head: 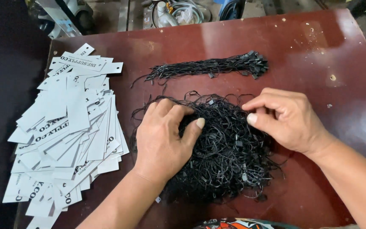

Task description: The person repeatedly picks up small black cables with connectors from a tangled pile on a table, separates them, and places them into a growing neat bundle. White paper tags are visible nearby but are not handled.

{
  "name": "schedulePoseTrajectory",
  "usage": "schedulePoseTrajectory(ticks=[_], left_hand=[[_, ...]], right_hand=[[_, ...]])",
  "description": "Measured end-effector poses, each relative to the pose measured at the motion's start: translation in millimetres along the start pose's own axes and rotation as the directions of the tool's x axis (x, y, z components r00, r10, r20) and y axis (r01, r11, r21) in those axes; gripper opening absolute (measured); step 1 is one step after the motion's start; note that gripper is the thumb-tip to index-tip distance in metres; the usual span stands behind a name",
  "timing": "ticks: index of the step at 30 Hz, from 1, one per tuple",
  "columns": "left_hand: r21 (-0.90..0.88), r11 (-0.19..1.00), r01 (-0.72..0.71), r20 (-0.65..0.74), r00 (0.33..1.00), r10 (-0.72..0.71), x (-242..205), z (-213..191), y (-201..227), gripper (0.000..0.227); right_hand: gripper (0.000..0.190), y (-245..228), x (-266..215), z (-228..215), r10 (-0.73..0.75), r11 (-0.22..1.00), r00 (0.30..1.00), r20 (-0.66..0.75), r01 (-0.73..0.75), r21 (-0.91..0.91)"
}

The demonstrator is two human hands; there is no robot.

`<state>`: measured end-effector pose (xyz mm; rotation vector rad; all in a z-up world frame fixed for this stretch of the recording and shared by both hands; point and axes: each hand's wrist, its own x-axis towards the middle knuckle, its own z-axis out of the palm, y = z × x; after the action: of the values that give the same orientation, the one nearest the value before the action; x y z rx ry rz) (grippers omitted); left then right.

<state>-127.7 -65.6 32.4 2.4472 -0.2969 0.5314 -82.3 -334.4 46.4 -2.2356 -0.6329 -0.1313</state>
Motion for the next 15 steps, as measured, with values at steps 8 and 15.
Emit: schedulePoseTrajectory(ticks=[8,15], left_hand=[[-0.019,0.999,-0.049,-0.069,0.996,0.048,-5,5,-5,0.027],[-0.032,0.999,-0.040,-0.074,0.997,0.038,-5,4,-6,0.027]], right_hand=[[0.007,-7,-15,-5,0.063,0.974,0.994,-0.092,-0.081,-0.212],[0.018,4,-31,2,-0.094,0.953,0.988,0.125,0.126,-0.276]])
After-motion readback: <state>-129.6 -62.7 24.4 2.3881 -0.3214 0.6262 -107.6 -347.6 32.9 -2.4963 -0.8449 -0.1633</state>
